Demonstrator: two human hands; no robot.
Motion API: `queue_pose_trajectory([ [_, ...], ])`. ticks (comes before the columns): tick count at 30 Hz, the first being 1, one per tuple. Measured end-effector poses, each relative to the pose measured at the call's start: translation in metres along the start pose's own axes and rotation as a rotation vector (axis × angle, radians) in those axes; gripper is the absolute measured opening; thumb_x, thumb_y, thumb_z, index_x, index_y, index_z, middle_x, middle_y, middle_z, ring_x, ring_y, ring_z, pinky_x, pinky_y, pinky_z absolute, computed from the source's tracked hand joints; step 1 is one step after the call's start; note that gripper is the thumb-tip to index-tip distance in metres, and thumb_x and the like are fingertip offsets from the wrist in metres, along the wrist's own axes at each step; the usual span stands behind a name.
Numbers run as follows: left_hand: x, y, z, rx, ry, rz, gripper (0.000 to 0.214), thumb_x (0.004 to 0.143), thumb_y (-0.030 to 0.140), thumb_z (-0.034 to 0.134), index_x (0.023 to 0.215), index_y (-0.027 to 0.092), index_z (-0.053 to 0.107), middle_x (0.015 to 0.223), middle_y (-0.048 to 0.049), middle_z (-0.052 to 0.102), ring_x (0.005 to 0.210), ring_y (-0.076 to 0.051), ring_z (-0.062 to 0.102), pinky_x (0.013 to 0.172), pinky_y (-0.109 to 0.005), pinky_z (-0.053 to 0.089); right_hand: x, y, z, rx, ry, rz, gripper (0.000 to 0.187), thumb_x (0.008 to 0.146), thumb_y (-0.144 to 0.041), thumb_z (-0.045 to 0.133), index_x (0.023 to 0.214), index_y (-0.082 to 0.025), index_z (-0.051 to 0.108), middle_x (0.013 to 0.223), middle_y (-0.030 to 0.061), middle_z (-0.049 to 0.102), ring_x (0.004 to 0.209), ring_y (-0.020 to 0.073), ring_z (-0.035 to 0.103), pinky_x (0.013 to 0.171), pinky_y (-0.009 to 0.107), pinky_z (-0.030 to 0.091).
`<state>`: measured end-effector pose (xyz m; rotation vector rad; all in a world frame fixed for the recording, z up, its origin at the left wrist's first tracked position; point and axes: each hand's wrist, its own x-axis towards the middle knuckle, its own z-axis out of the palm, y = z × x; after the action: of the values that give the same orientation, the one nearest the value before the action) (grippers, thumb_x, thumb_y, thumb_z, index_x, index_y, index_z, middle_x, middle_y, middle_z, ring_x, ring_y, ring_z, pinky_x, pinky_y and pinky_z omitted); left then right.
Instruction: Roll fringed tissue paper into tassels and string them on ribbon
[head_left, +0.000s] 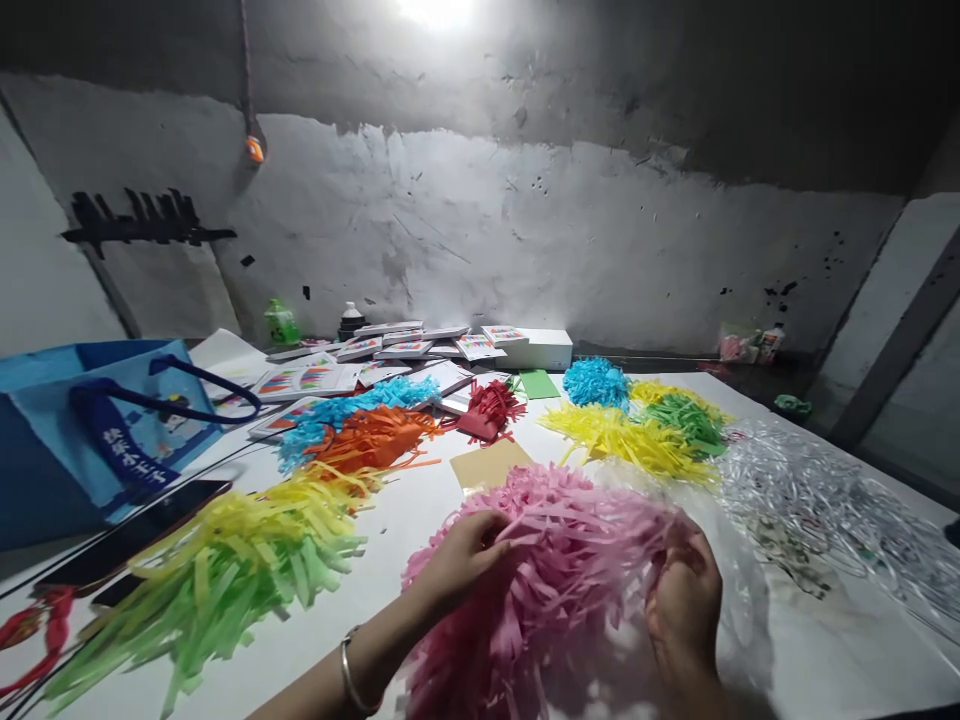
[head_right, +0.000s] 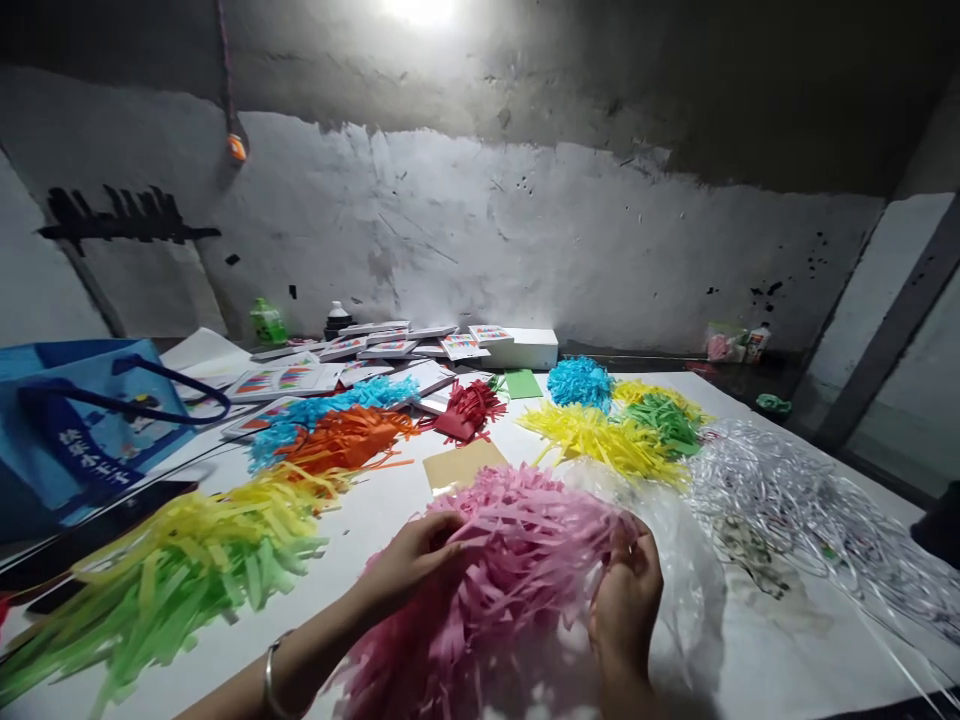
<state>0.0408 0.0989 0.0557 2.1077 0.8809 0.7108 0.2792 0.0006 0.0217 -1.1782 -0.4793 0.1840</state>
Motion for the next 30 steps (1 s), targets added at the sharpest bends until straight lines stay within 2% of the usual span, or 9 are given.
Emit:
queue_pose_trajectory([
  [5,0.000,0.004,-0.001,-0.150,0.037,-0.070,0.039,0.084,0.053,0.059,0.088,0.015,0.068,0.078,-0.0030,0.066,0.073,-0.019,0.057,0.064,-0.027,0.043,0.003,-0.015,-0.014,-0.243,-0.036,-0.178,0.041,0.072,-0.040,0.076,0.103,-0.016,0.064,0.102,0.0100,0.067,0.099,0.0282,0.061,0.091,0.047,0.045],
  [8,0.000,0.010,0.002,-0.294,0.044,-0.126,0.044,0.083,0.057,0.060,0.089,0.014,0.067,0.072,-0.0010,0.062,0.065,-0.016,0.053,0.059,-0.025,0.041,-0.013,-0.027,-0.018,-0.505,-0.036,-0.716,0.039,0.076,-0.024,0.074,0.113,-0.019,0.061,0.119,0.0143,0.060,0.117,0.0324,0.052,0.101,0.051,0.037],
  [10,0.000,0.015,0.006,-0.382,0.034,-0.146,0.047,0.082,0.059,0.062,0.092,0.014,0.067,0.071,0.0000,0.061,0.063,-0.015,0.051,0.058,-0.025,0.040,-0.034,-0.032,-0.014,-0.576,-0.247,-1.074,0.033,0.085,-0.013,0.062,0.117,-0.020,0.060,0.107,0.0111,0.063,0.106,0.0261,0.058,0.093,0.043,0.045],
  [11,0.000,0.017,0.009,-0.415,0.035,-0.150,0.048,0.081,0.060,0.063,0.093,0.014,0.066,0.072,0.0000,0.061,0.064,-0.015,0.052,0.058,-0.025,0.041,-0.046,-0.033,-0.010,-0.564,-0.387,-1.152,0.032,0.087,-0.009,0.057,0.116,-0.020,0.061,0.099,0.0085,0.064,0.097,0.0227,0.061,0.087,0.038,0.048],
  [14,-0.001,0.020,0.018,-0.461,0.052,-0.156,0.048,0.078,0.061,0.067,0.092,0.015,0.066,0.078,-0.0009,0.063,0.071,-0.017,0.055,0.064,-0.027,0.045,-0.077,-0.028,0.013,-0.627,-0.599,-1.107,0.019,0.092,-0.016,0.054,0.108,-0.017,0.063,0.089,0.0081,0.067,0.083,0.0220,0.063,0.076,0.036,0.052],
  [16,-0.004,0.020,0.022,-0.460,0.081,-0.159,0.045,0.081,0.061,0.063,0.090,0.017,0.066,0.082,-0.0015,0.065,0.078,-0.019,0.058,0.071,-0.030,0.048,-0.089,-0.020,0.030,-0.723,-0.533,-1.033,0.018,0.094,-0.025,0.051,0.104,-0.015,0.063,0.091,0.0109,0.069,0.083,0.0254,0.064,0.075,0.040,0.052],
  [19,-0.009,0.018,0.027,-0.487,0.085,-0.179,0.040,0.088,0.056,0.056,0.097,0.019,0.067,0.092,-0.0028,0.067,0.085,-0.021,0.060,0.076,-0.032,0.050,-0.093,-0.012,0.044,-0.750,-0.495,-1.010,0.020,0.094,-0.015,0.045,0.101,-0.016,0.064,0.087,0.0090,0.068,0.080,0.0247,0.063,0.078,0.043,0.050],
  [25,-0.016,0.010,0.028,-0.466,0.040,-0.106,0.033,0.088,0.040,0.059,0.113,0.019,0.064,0.105,-0.0068,0.066,0.097,-0.023,0.060,0.085,-0.035,0.049,-0.081,-0.008,0.038,-0.541,-0.478,-0.944,0.018,0.091,-0.007,0.050,0.087,-0.019,0.063,0.076,0.0031,0.063,0.073,0.0191,0.057,0.073,0.034,0.044],
  [30,-0.015,0.004,0.031,-0.309,-0.010,0.006,0.043,0.081,0.027,0.066,0.121,0.017,0.058,0.105,-0.0075,0.064,0.088,-0.020,0.059,0.079,-0.033,0.049,-0.074,-0.004,0.034,-0.410,-0.598,-0.572,0.020,0.092,-0.020,0.056,0.072,-0.020,0.060,0.072,0.0011,0.059,0.071,0.0176,0.055,0.066,0.029,0.043],
])
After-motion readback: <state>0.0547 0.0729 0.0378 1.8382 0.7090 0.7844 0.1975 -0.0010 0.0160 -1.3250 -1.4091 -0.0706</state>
